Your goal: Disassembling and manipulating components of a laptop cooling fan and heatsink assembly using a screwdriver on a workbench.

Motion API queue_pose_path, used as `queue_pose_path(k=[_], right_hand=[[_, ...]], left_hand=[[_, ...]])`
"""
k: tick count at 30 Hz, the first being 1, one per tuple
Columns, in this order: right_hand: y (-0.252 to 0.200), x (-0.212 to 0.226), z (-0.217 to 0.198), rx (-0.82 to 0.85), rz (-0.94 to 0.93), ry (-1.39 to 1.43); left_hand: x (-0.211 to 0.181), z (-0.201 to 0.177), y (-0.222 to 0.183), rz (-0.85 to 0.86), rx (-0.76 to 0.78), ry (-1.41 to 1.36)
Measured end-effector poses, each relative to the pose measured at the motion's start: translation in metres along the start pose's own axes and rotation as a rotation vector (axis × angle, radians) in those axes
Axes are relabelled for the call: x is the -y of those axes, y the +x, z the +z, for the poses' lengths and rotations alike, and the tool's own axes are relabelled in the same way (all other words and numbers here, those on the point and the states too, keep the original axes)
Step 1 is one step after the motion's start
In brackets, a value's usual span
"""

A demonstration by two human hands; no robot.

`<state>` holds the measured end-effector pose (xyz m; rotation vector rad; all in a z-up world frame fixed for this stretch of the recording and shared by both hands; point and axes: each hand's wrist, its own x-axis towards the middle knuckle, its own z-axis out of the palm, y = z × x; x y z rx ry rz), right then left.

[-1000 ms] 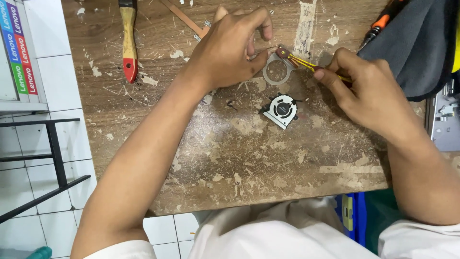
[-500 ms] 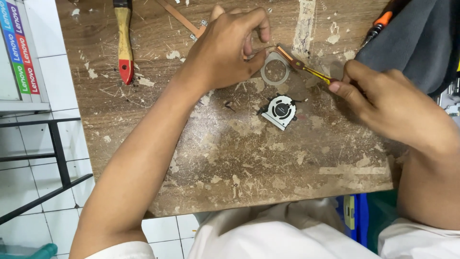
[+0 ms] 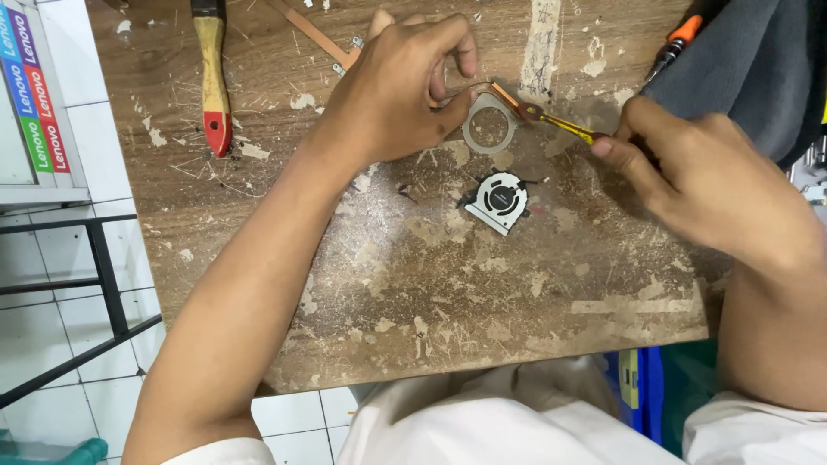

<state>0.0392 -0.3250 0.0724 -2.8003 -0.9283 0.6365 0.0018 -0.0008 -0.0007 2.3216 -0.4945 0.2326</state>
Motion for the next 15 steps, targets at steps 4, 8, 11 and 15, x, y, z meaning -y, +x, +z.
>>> queue_pose_path(k=[4, 8, 11, 15], right_hand=[[0.003, 0.003, 0.007, -0.045, -0.042, -0.036], [0.008, 0.015, 0.012, -0.083, -0.014, 0.025], [0.012, 0.02, 0.019, -0.12, -0.026, 0.064], [0.017, 0.025, 0.03, -0.229, -0.1, 0.106]], left_hand=[[-0.001, -0.002, -0.001, -0.008, -0.012, -0.028], [0.0, -0.001, 0.0, 0.014, -0.017, -0.015], [-0.001, 0.0, 0.0, 0.023, -0.02, -0.022], [-0.005, -0.003, 0.0, -0.043, 0.021, -0.044]])
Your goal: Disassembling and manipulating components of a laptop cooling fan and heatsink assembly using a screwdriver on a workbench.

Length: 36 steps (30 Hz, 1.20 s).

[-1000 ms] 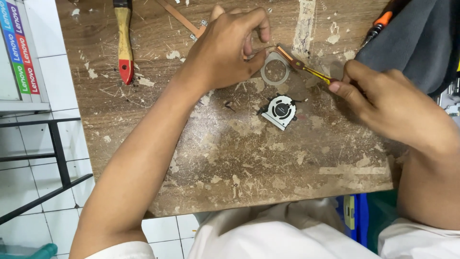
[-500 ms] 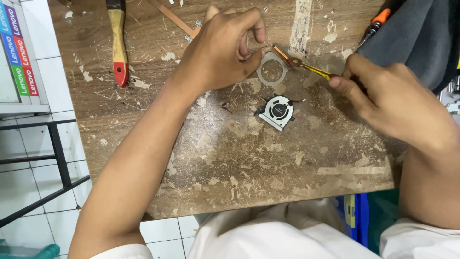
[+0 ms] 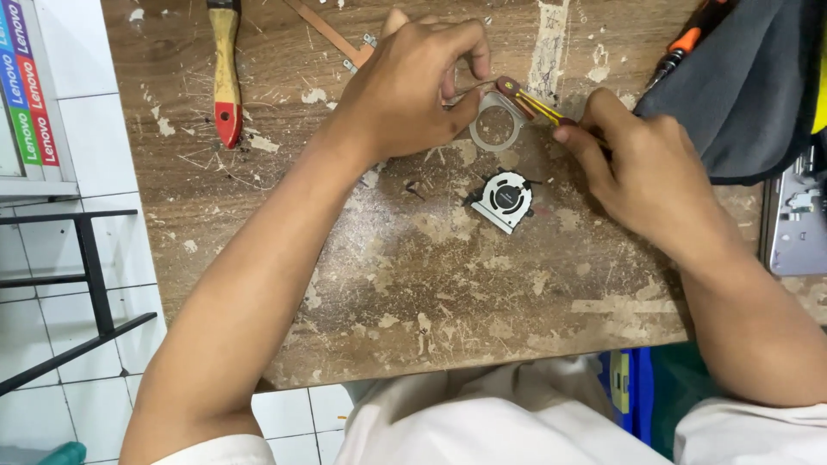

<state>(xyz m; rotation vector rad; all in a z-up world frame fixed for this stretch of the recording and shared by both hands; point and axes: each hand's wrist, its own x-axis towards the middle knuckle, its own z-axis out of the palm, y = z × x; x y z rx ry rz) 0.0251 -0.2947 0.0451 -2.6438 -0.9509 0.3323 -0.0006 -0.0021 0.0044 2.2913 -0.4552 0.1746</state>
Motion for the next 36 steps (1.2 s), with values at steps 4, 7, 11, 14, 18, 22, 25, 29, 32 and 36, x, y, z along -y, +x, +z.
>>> queue_pose_path(k=[4, 7, 11, 14, 18, 22, 25, 29, 32, 36], right_hand=[[0.008, -0.007, 0.014, -0.103, -0.081, 0.02], [0.011, -0.017, 0.013, -0.208, -0.223, 0.187], [0.0, -0.032, -0.006, -0.213, -0.132, 0.05], [-0.007, -0.049, -0.019, -0.191, -0.116, -0.159], [-0.013, -0.08, -0.022, -0.231, -0.162, -0.397], [-0.011, -0.083, -0.015, -0.241, -0.11, -0.421], [-0.007, -0.078, -0.013, -0.197, -0.071, -0.448], [-0.006, -0.078, -0.011, -0.155, -0.004, -0.473], [-0.008, -0.086, -0.008, -0.159, 0.007, -0.471], [-0.008, -0.085, -0.009, -0.163, 0.004, -0.418]], left_hand=[[0.0, 0.001, 0.0, 0.004, -0.011, 0.015], [0.002, 0.003, 0.0, 0.003, -0.026, 0.043], [0.003, 0.001, -0.003, 0.005, -0.041, 0.027], [0.003, 0.002, -0.004, 0.034, -0.051, 0.05], [0.002, 0.002, -0.005, 0.164, -0.148, 0.093], [0.005, 0.008, -0.004, 0.203, -0.198, 0.118], [0.009, 0.01, -0.004, 0.217, -0.215, 0.176], [0.01, 0.012, -0.004, 0.251, -0.209, 0.161], [0.01, 0.011, -0.005, 0.263, -0.203, 0.141], [0.014, 0.014, -0.005, 0.277, -0.202, 0.151]])
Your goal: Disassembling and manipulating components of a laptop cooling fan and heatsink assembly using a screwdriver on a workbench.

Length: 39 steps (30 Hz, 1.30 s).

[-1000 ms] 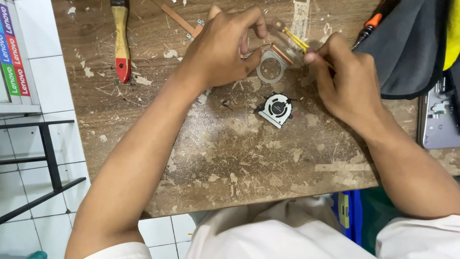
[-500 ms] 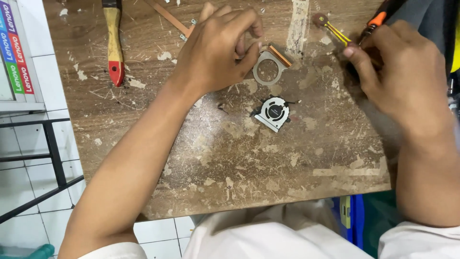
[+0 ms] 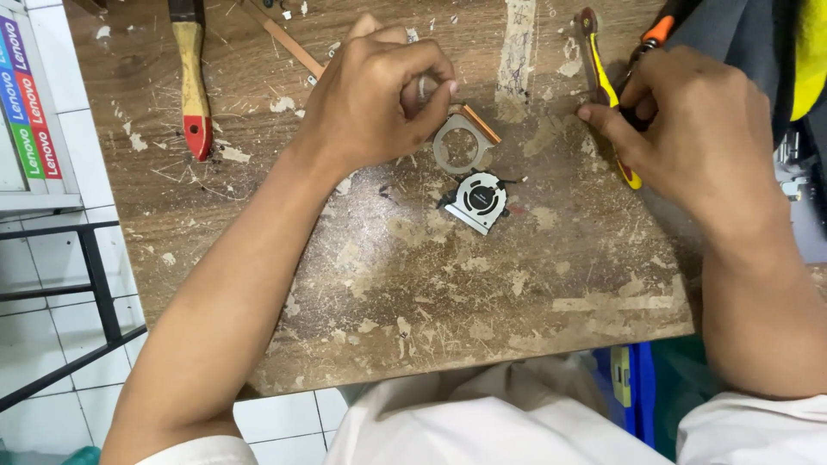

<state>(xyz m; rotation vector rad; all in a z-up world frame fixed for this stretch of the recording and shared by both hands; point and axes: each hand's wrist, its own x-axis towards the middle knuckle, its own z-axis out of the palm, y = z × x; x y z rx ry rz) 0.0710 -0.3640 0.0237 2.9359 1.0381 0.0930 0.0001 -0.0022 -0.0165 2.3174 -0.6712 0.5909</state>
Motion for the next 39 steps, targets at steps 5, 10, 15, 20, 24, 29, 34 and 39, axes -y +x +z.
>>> queue_pose_path(k=[5, 10, 15, 20, 24, 29, 34, 39], right_hand=[[0.008, 0.026, -0.029, 0.182, 0.088, 0.126], [0.008, 0.035, -0.043, 0.283, 0.111, 0.176], [0.003, 0.03, -0.04, 0.264, 0.011, 0.115], [-0.003, 0.003, -0.039, -0.025, -0.007, 0.133], [0.004, -0.02, -0.027, -0.216, -0.092, 0.07], [0.009, -0.02, -0.019, -0.136, 0.111, -0.072], [0.028, -0.009, -0.014, -0.103, 0.075, -0.206], [0.046, -0.007, -0.016, -0.179, -0.11, -0.242]], left_hand=[[-0.002, -0.001, 0.002, 0.039, 0.007, -0.044], [-0.009, -0.002, 0.002, 0.023, 0.04, -0.034], [-0.013, 0.003, 0.003, 0.062, 0.079, 0.018], [-0.019, 0.002, 0.003, 0.031, 0.121, 0.059], [-0.022, 0.003, 0.002, 0.022, 0.129, 0.095], [-0.026, 0.002, -0.001, 0.016, 0.126, 0.143], [-0.027, 0.003, -0.008, 0.067, 0.074, 0.199], [-0.032, 0.001, -0.007, 0.099, 0.068, 0.236]])
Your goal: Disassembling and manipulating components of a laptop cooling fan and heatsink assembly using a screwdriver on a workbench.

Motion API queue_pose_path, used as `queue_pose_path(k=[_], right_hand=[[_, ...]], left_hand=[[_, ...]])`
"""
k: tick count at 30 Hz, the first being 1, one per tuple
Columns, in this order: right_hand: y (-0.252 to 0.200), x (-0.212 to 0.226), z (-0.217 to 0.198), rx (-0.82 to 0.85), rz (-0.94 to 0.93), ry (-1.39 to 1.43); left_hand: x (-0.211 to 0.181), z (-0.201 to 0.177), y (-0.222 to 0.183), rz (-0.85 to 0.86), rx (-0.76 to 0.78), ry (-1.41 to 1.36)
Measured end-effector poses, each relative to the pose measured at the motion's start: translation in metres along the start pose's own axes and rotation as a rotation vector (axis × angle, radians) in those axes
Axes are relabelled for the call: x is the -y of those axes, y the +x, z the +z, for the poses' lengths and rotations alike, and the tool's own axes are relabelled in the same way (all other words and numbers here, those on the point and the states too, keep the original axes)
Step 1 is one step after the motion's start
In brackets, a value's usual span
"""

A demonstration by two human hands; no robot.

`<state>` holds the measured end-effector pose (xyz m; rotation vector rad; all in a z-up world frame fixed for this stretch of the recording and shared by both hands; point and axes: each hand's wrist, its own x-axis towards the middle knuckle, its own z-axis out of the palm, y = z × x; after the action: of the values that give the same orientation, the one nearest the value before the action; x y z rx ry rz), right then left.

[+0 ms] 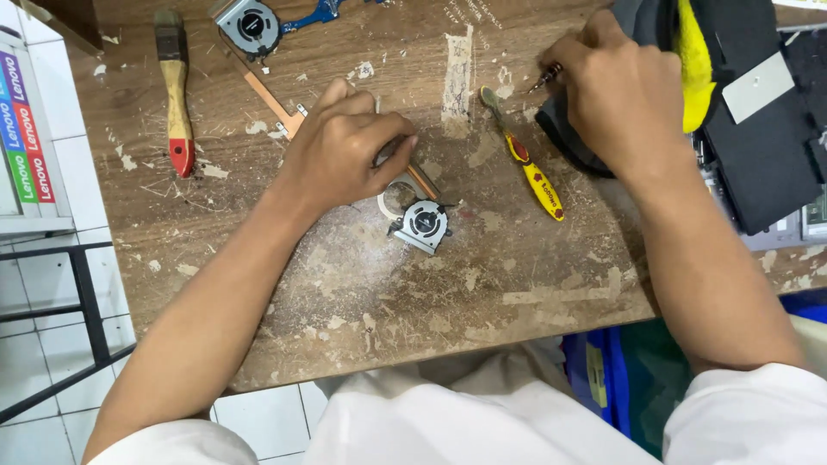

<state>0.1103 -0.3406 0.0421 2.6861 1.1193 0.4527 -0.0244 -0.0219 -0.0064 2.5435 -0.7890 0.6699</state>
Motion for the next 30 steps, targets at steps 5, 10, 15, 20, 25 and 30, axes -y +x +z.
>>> queue_pose_path(k=[5, 10, 15, 20, 25, 30], right_hand=[[0.015, -0.009, -0.027, -0.119, -0.289, 0.46], [0.014, 0.014, -0.021, -0.191, -0.459, 0.73], [-0.003, 0.018, 0.01, -0.261, -0.457, 0.747], [-0.01, 0.02, 0.002, -0.204, -0.492, 0.708], [-0.016, 0.036, -0.018, -0.035, -0.598, 0.697], [-0.02, 0.06, -0.022, -0.018, -0.713, 0.613]], left_hand=[[0.003, 0.0, 0.0, 0.004, -0.042, -0.03], [-0.001, -0.005, -0.003, 0.042, -0.096, -0.221], [-0.026, -0.025, 0.0, -0.035, 0.422, -0.08], [-0.066, -0.024, -0.028, -0.089, 0.268, 0.201], [-0.08, -0.023, -0.038, -0.161, 0.203, 0.37], [-0.078, -0.026, -0.036, -0.242, 0.281, 0.286]])
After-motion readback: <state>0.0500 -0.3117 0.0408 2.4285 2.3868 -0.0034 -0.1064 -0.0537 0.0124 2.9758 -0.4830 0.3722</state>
